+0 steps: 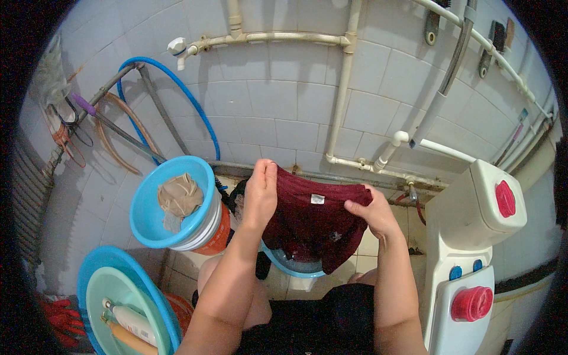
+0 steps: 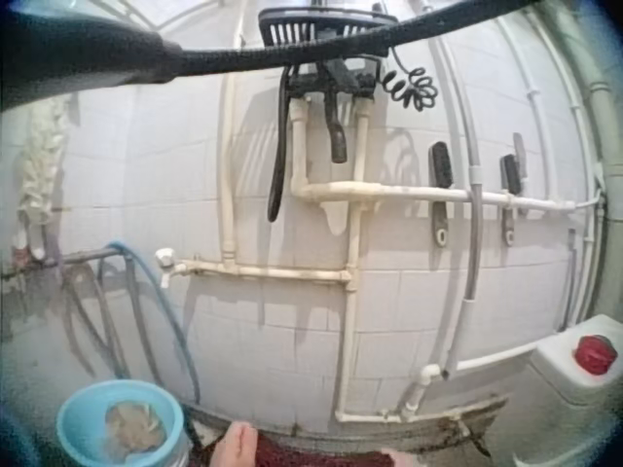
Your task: The person sits on the floor and hand-washes a maroon garment in a blue basin filled with water. They repeatedly scrub, squeeze, and rinse the fabric, occasionally dipping it into the water and wringing it out to remove excess liquid.
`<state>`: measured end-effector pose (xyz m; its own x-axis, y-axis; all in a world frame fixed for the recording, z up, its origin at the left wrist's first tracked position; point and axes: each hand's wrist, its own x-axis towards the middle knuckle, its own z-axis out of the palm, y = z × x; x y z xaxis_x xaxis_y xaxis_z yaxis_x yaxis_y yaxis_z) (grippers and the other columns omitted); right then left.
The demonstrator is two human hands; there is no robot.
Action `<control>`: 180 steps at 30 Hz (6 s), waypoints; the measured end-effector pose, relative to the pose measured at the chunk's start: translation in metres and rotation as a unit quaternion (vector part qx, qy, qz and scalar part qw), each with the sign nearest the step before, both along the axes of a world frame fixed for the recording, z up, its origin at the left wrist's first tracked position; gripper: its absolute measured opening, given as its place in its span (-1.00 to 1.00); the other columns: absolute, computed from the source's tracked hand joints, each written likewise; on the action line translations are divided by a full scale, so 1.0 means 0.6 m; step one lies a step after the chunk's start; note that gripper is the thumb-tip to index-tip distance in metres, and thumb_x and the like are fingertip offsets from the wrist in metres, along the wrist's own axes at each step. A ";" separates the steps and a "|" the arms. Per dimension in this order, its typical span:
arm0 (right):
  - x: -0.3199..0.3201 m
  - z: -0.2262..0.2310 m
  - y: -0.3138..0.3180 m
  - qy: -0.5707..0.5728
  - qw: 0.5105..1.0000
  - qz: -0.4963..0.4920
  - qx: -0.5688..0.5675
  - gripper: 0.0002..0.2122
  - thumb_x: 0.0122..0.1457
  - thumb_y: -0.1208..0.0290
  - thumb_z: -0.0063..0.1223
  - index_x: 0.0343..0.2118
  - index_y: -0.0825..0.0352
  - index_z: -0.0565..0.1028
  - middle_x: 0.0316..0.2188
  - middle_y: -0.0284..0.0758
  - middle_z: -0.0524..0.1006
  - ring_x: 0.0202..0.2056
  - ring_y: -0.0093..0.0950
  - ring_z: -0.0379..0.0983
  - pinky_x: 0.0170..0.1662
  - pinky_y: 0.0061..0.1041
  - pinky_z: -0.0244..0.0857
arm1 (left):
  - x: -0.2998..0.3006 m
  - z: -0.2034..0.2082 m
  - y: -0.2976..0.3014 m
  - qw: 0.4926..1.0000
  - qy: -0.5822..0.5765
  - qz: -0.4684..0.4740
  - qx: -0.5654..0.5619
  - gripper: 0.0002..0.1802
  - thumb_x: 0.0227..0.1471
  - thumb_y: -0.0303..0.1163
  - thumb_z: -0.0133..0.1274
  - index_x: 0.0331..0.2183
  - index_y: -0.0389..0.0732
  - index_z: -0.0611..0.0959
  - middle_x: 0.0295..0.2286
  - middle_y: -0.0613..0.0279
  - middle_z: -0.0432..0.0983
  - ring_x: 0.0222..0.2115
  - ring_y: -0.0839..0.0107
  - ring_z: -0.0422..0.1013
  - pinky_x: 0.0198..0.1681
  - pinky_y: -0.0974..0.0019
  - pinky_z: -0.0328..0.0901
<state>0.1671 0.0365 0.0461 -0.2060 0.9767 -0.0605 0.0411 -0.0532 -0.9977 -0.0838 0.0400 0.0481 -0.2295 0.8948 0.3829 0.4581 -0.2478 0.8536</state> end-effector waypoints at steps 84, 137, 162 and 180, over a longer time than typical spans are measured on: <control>-0.088 -0.091 0.038 -0.078 0.964 -0.169 0.192 -0.56 0.17 0.35 -0.17 0.13 0.29 0.16 0.23 -0.21 -0.09 0.26 -0.27 -0.35 0.23 -0.29 -0.40 | 0.191 -0.049 -0.099 0.731 -0.589 -0.267 -0.220 -0.48 0.19 -0.10 -0.38 0.07 -0.22 0.23 0.04 0.19 0.21 0.05 0.32 0.15 0.13 0.22 -0.01; -0.014 -0.014 0.014 0.298 0.930 -0.212 -0.028 -0.67 0.22 0.07 -0.25 -0.33 0.27 0.37 -0.52 -0.42 0.34 -0.48 -0.54 0.29 -0.39 -0.50 0.25 | 0.097 -0.060 -0.034 0.874 -0.253 -0.356 -0.213 -0.62 0.09 -0.29 -0.08 -0.10 -0.32 0.40 -0.24 0.17 0.43 -0.23 0.47 0.34 -0.11 0.34 0.23; -0.138 -0.068 -0.021 -0.098 0.952 -0.100 0.274 -0.61 0.17 0.37 -0.24 0.09 0.24 0.24 0.22 -0.22 -0.03 0.26 -0.26 -0.32 0.23 -0.17 -0.48 | 0.158 -0.052 -0.068 0.716 -0.617 -0.246 -0.215 -0.56 0.16 -0.30 -0.27 0.05 -0.27 0.24 0.02 0.17 0.22 0.04 0.38 0.14 0.12 0.31 0.00; -0.129 -0.088 -0.020 -0.238 0.914 -0.109 0.309 -0.58 0.25 0.23 -0.41 0.14 0.26 0.15 0.21 -0.22 0.00 0.25 -0.25 -0.28 0.23 -0.23 -0.54 | 0.163 -0.044 -0.079 0.704 -0.627 -0.235 -0.237 -0.54 0.16 -0.28 -0.30 0.06 -0.26 0.26 0.04 0.18 0.19 0.04 0.41 0.14 0.11 0.32 0.03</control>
<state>0.0899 0.0245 -0.0064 -0.0966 0.8696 0.4843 0.5344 0.4558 -0.7118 0.0140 -0.0072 0.0218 0.2429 0.9436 -0.2248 -0.7659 0.3288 0.5525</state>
